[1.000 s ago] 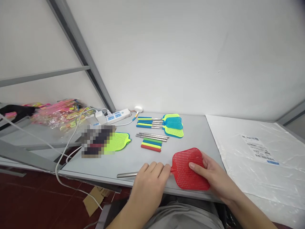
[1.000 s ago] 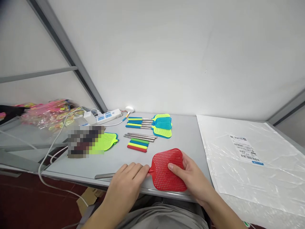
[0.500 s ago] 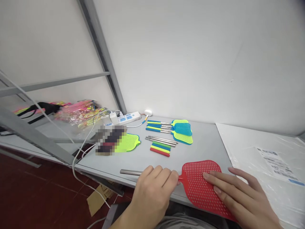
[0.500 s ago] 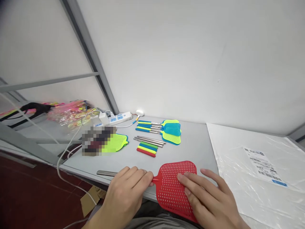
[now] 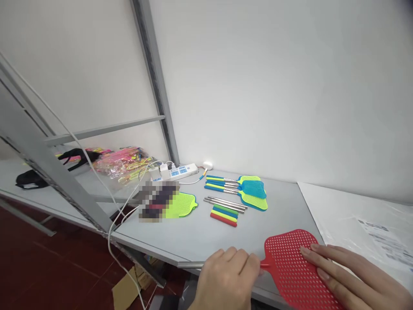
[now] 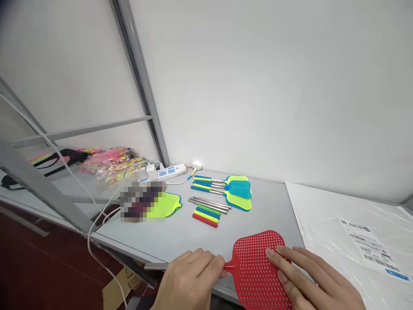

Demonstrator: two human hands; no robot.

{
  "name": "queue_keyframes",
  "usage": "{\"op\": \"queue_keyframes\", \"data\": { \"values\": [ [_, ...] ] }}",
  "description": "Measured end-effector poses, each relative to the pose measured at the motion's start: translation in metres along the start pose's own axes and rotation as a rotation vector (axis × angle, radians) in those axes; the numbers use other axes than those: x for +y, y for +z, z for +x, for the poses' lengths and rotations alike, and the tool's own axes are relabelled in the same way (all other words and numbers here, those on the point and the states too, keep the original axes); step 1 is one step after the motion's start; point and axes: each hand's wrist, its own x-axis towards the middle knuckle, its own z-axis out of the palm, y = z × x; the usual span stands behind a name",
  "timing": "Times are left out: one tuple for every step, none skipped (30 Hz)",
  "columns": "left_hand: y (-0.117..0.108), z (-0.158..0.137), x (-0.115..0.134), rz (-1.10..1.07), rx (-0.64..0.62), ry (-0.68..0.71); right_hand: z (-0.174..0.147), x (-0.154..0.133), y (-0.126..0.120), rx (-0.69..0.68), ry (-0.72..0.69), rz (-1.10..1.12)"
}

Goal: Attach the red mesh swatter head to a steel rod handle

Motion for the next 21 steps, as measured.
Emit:
{"op": "queue_keyframes", "data": {
  "values": [
    [0.0, 0.001, 0.0, -0.009, -0.005, 0.004, 0.001, -0.001, 0.001, 0.015, 0.046, 0.002],
    [0.0, 0.003, -0.001, -0.014, -0.02, 0.001, 0.003, -0.001, 0.001, 0.02, 0.09, -0.001],
    [0.0, 0.005, -0.003, -0.013, -0.038, -0.011, 0.005, 0.0, -0.001, 0.006, 0.145, 0.002],
    [0.0, 0.007, -0.004, -0.005, -0.056, -0.027, 0.008, 0.002, -0.003, -0.019, 0.219, 0.02],
    [0.0, 0.01, -0.005, 0.007, -0.071, -0.043, 0.011, 0.004, -0.006, -0.064, 0.306, 0.062],
    [0.001, 0.012, -0.006, 0.018, -0.084, -0.057, 0.014, 0.006, -0.011, -0.129, 0.398, 0.138],
    [0.002, 0.015, -0.007, 0.022, -0.096, -0.061, 0.017, 0.009, -0.016, -0.206, 0.496, 0.251],
    [0.004, 0.018, -0.007, 0.02, -0.107, -0.055, 0.019, 0.012, -0.021, -0.281, 0.594, 0.383],
    [0.006, 0.022, -0.006, 0.01, -0.117, -0.04, 0.02, 0.014, -0.026, -0.342, 0.677, 0.503],
    [0.008, 0.025, -0.006, -0.003, -0.124, -0.024, 0.021, 0.017, -0.03, -0.379, 0.726, 0.591],
    [0.011, 0.029, -0.005, -0.017, -0.129, -0.007, 0.021, 0.019, -0.034, -0.396, 0.758, 0.642],
    [0.014, 0.033, -0.005, -0.032, -0.128, 0.009, 0.021, 0.021, -0.037, -0.395, 0.769, 0.664],
    [0.016, 0.037, -0.005, -0.043, -0.123, 0.024, 0.021, 0.023, -0.039, -0.382, 0.757, 0.675],
    [0.018, 0.04, -0.005, -0.05, -0.115, 0.041, 0.021, 0.024, -0.04, -0.367, 0.735, 0.691],
    [0.021, 0.044, -0.005, -0.053, -0.106, 0.061, 0.021, 0.023, -0.04, -0.352, 0.718, 0.724],
    [0.023, 0.047, -0.005, -0.053, -0.099, 0.082, 0.022, 0.022, -0.039, -0.339, 0.722, 0.776],
    [0.024, 0.05, -0.005, -0.054, -0.096, 0.103, 0.023, 0.02, -0.038, -0.328, 0.756, 0.839],
    [0.026, 0.053, -0.005, -0.06, -0.094, 0.122, 0.025, 0.016, -0.036, -0.316, 0.821, 0.902],
    [0.027, 0.056, -0.004, -0.068, -0.094, 0.137, 0.028, 0.012, -0.033, -0.3, 0.903, 0.948],
    [0.027, 0.058, -0.003, -0.077, -0.092, 0.147, 0.03, 0.008, -0.032, -0.27, 0.974, 0.966],
    [0.028, 0.061, -0.001, -0.083, -0.091, 0.151, 0.032, 0.004, -0.031, -0.229, 1.016, 0.931]
  ]
}}
